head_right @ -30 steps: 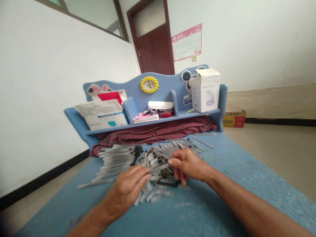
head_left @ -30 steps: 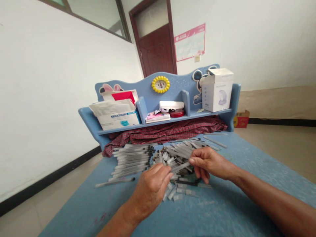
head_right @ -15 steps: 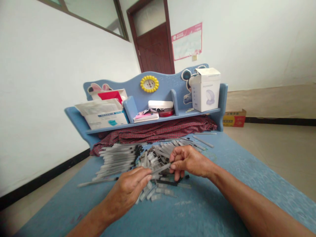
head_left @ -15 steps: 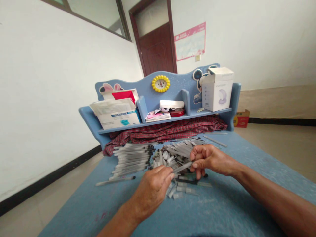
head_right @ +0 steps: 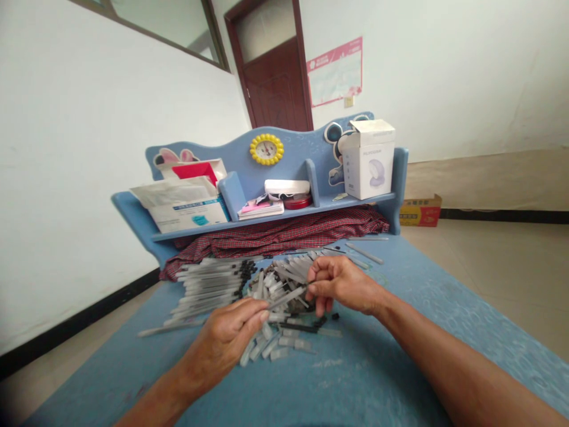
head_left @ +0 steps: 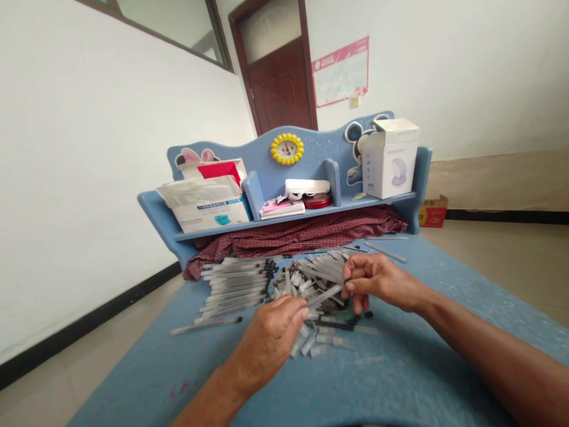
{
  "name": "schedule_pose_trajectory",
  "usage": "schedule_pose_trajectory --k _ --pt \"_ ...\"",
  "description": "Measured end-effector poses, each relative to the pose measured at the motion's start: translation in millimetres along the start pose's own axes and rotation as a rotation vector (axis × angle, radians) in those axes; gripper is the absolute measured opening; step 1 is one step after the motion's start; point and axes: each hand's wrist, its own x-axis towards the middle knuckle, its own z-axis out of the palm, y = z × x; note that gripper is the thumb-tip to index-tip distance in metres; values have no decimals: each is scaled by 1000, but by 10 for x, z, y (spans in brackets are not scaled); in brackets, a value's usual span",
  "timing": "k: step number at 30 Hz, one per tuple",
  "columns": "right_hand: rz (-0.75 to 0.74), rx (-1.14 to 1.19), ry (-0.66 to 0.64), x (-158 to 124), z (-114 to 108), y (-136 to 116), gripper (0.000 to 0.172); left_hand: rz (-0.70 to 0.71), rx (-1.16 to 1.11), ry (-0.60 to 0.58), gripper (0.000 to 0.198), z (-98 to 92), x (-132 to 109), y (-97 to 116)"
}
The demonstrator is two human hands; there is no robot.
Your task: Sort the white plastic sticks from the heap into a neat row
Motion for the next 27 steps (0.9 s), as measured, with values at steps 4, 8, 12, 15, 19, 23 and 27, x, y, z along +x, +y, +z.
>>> schedule_pose_trajectory --k 4,8,12,15,19,23,27 --pt "1 -69 26 0 -1 -1 15 -5 6 -12 24 -6 5 11" --pt "21 -147 32 -5 22 15 13 -9 11 -7 23 20 -9 -1" --pt "20 -182 -1 -3 25 12 12 1 8 -11 24 38 -15 -11" --pt "26 -233 5 -7 -40 -26 8 -16 -1 -45 24 -27 12 -24" --pt "18 -261 87 -32 -242 -104 6 -150 -48 -197 27 -267 67 -127" --pt "66 -248 86 -78 -442 -164 7 -371 -122 -403 28 -526 64 -328" --pt "115 -296 19 -116 -508 -184 6 -512 -214 -517 29 -628 25 -482"
